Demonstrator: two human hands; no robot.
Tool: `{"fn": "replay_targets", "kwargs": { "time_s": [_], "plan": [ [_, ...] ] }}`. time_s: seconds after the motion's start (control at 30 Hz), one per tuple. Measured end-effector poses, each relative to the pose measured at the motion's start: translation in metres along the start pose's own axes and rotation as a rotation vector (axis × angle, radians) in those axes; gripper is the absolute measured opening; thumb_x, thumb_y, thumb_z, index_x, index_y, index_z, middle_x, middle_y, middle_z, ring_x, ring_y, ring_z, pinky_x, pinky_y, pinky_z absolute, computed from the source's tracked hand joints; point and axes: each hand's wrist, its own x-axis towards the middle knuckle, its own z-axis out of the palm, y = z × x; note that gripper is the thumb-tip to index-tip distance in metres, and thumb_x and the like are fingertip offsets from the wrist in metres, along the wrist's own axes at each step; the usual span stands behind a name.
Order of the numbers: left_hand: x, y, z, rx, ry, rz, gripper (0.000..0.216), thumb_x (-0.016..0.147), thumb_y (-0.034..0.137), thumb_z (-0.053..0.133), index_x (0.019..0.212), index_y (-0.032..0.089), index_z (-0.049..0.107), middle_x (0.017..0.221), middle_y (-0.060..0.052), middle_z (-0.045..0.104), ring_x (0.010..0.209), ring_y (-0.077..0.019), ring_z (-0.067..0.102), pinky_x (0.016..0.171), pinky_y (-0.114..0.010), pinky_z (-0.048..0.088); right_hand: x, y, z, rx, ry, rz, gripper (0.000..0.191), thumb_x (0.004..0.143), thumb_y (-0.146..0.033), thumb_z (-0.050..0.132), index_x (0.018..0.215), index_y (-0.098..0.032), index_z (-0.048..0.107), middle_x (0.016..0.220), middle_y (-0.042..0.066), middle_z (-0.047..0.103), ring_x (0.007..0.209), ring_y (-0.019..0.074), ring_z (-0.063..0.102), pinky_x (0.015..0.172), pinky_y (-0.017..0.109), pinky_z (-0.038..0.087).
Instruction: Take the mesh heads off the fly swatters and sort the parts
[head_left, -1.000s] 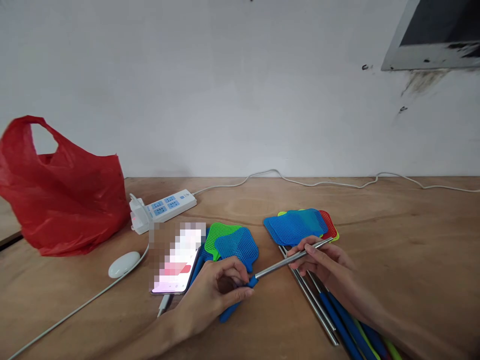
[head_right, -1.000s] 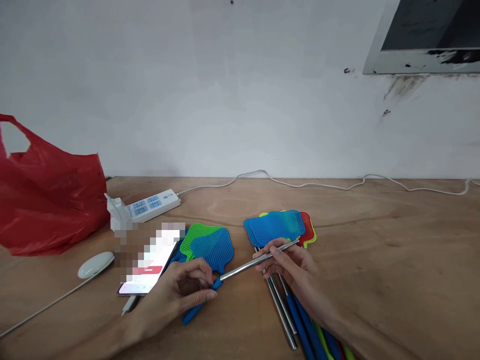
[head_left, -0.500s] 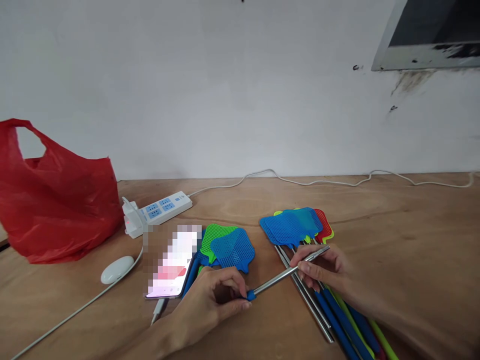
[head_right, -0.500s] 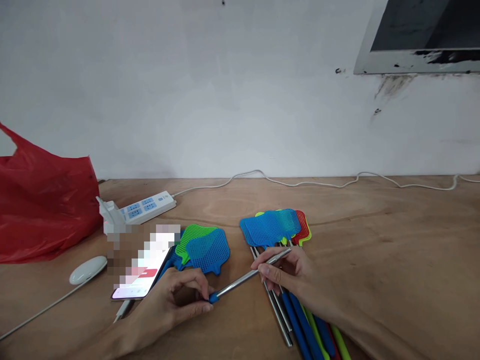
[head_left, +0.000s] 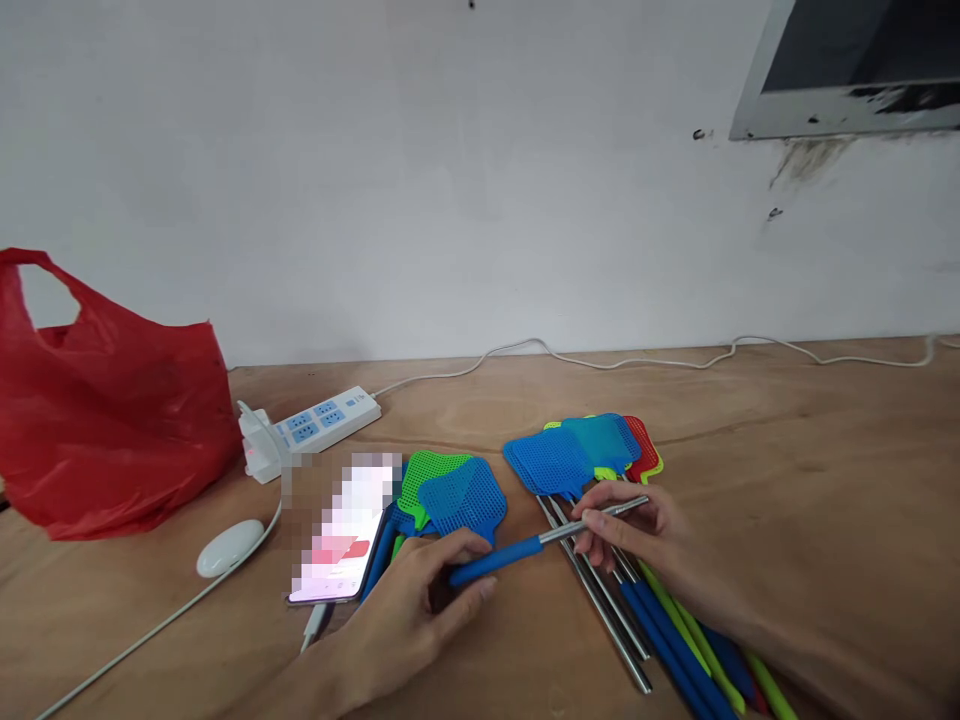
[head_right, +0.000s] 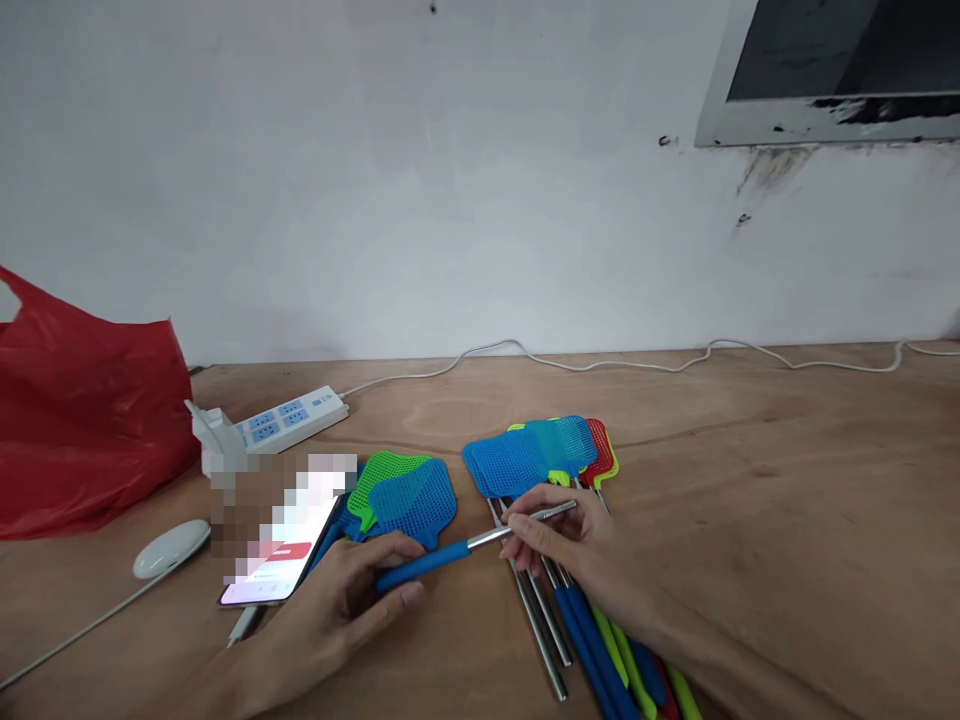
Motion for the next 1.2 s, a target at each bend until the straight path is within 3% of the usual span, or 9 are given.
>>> {"fn": "replay_targets", "kwargs": {
  "time_s": [0.13,0.3,0.47,0.57,0.73,0.93,1.07,1.2],
  "plan": [
    [0.001,-0.004,-0.001,0.066,-0.086,-0.018,0.029,0.103,0.041,0.045,0.094,0.023,0.066,0.08,0.001,0.071,0.074,-0.0182,0.058,0.067,-0.028,0.039,-0.001,0.002,0.0,0.043,-0.01,-0.02,0.033,0.078,-0.045,0.08,0.091,-0.016,0.072,0.073,0.005,0.075,0.064,0.0144,0.069,0.055,0.023,0.053],
    [0.0,0.0,0.0,0.091,-0.052,0.026,0.028,0.104,0.04,0.044,0.099,0.023,0.066,0.084,-0.001,0.07,0.077,-0.019,0.061,0.068,-0.029,0.043,-0.006,0.005,0.007,0.066,-0.122,-0.016,0.026,0.085,-0.041,0.075,0.098,-0.019,0.073,0.084,0.005,0.076,0.07,0.0135,0.07,0.059,0.023,0.055],
    [0.003,-0.002,-0.004,0.271,0.097,0.196,0.024,0.103,0.035,0.045,0.117,0.022,0.06,0.112,-0.006,0.069,0.104,-0.0244,0.063,0.091,-0.039,0.049,0.002,0.003,-0.001,0.111,0.052,-0.089,0.032,0.086,-0.05,0.071,0.088,-0.017,0.071,0.066,0.001,0.069,0.057,0.0118,0.064,0.049,0.02,0.051],
    [0.005,-0.013,-0.003,0.453,0.19,0.195,0.03,0.103,0.033,0.047,0.129,0.021,0.056,0.127,-0.009,0.065,0.12,-0.0289,0.058,0.103,-0.048,0.046,0.004,0.0,-0.004,0.04,0.082,-0.089,0.036,0.085,-0.052,0.071,0.085,-0.016,0.069,0.061,0.001,0.066,0.053,0.0123,0.062,0.047,0.02,0.049],
    [0.006,-0.026,0.0,0.607,0.174,0.165,0.042,0.103,0.037,0.047,0.138,0.016,0.05,0.136,-0.014,0.062,0.128,-0.0335,0.055,0.105,-0.057,0.046,0.0,0.006,-0.004,-0.161,0.141,-0.112,0.036,0.086,-0.052,0.069,0.087,-0.016,0.07,0.066,0.001,0.066,0.055,0.0125,0.061,0.047,0.021,0.048],
    [0.006,-0.017,-0.001,0.574,0.122,0.182,0.03,0.102,0.032,0.048,0.127,0.017,0.057,0.129,-0.012,0.065,0.123,-0.0307,0.058,0.103,-0.053,0.05,0.004,0.008,-0.012,-0.198,0.313,-0.182,0.035,0.083,-0.052,0.071,0.082,-0.017,0.069,0.058,-0.002,0.061,0.046,0.0112,0.054,0.04,0.021,0.039],
    [0.005,-0.019,-0.003,0.563,0.19,0.177,0.031,0.102,0.033,0.047,0.127,0.018,0.057,0.134,-0.013,0.061,0.123,-0.0314,0.058,0.102,-0.053,0.05,0.004,0.003,-0.014,-0.212,0.355,-0.228,0.037,0.082,-0.055,0.07,0.076,-0.019,0.066,0.059,-0.001,0.06,0.046,0.0126,0.053,0.042,0.024,0.041],
    [0.006,-0.028,-0.004,0.616,0.268,0.132,0.048,0.099,0.048,0.051,0.134,0.015,0.052,0.143,-0.019,0.054,0.132,-0.0385,0.05,0.104,-0.06,0.046,0.003,0.004,-0.016,-0.244,0.378,-0.235,0.037,0.084,-0.056,0.068,0.077,-0.02,0.066,0.059,-0.001,0.058,0.048,0.0134,0.052,0.043,0.025,0.042]
  ]
}}
